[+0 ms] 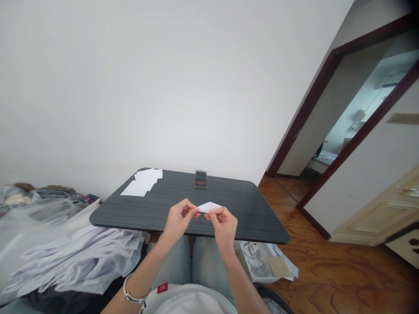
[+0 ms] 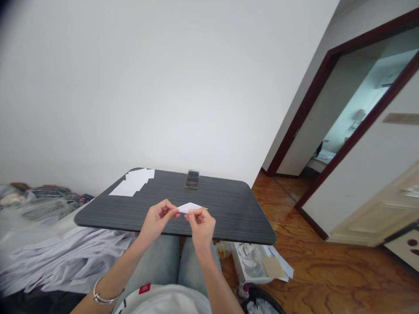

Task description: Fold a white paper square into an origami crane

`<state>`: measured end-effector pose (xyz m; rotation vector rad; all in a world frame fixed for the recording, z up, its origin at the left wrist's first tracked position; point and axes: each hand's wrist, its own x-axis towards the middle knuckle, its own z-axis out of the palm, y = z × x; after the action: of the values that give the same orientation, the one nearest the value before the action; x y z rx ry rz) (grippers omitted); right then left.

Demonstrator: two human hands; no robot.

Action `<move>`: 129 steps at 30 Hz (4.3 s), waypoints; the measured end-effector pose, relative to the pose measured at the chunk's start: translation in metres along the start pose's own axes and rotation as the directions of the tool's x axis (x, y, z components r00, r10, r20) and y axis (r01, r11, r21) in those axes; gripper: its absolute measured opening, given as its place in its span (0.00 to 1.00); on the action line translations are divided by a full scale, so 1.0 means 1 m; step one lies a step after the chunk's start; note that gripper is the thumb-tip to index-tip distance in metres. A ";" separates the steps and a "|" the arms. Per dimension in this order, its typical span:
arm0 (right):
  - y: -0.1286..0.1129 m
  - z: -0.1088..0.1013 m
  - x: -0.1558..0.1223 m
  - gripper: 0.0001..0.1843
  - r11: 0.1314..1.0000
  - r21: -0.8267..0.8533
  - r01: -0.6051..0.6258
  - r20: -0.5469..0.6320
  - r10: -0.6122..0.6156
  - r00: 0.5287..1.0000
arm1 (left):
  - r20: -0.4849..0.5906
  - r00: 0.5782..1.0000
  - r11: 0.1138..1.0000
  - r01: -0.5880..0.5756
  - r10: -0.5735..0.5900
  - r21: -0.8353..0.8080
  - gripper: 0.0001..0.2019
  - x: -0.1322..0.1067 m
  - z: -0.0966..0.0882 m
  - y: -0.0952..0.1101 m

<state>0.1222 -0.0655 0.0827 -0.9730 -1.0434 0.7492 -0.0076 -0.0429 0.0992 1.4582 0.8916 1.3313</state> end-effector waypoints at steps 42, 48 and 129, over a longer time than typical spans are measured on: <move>0.001 -0.001 0.000 0.07 1.000 0.022 -0.019 0.048 0.018 0.999 | 0.129 0.966 0.965 0.237 -0.222 -0.112 0.12 0.002 -0.003 0.000; 0.003 -0.002 0.002 0.09 1.000 0.017 -0.019 0.042 0.018 0.999 | 0.227 0.934 0.941 0.311 -0.276 -0.134 0.12 0.003 -0.009 0.005; -0.004 -0.004 0.005 0.09 1.000 0.019 0.001 0.081 -0.002 0.997 | 0.312 0.935 0.985 0.149 -0.169 0.088 0.15 0.004 -0.009 0.006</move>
<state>0.1277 -0.0640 0.0879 -0.9316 -1.1053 0.8013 -0.0167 -0.0391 0.1057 1.5599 0.8232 0.9224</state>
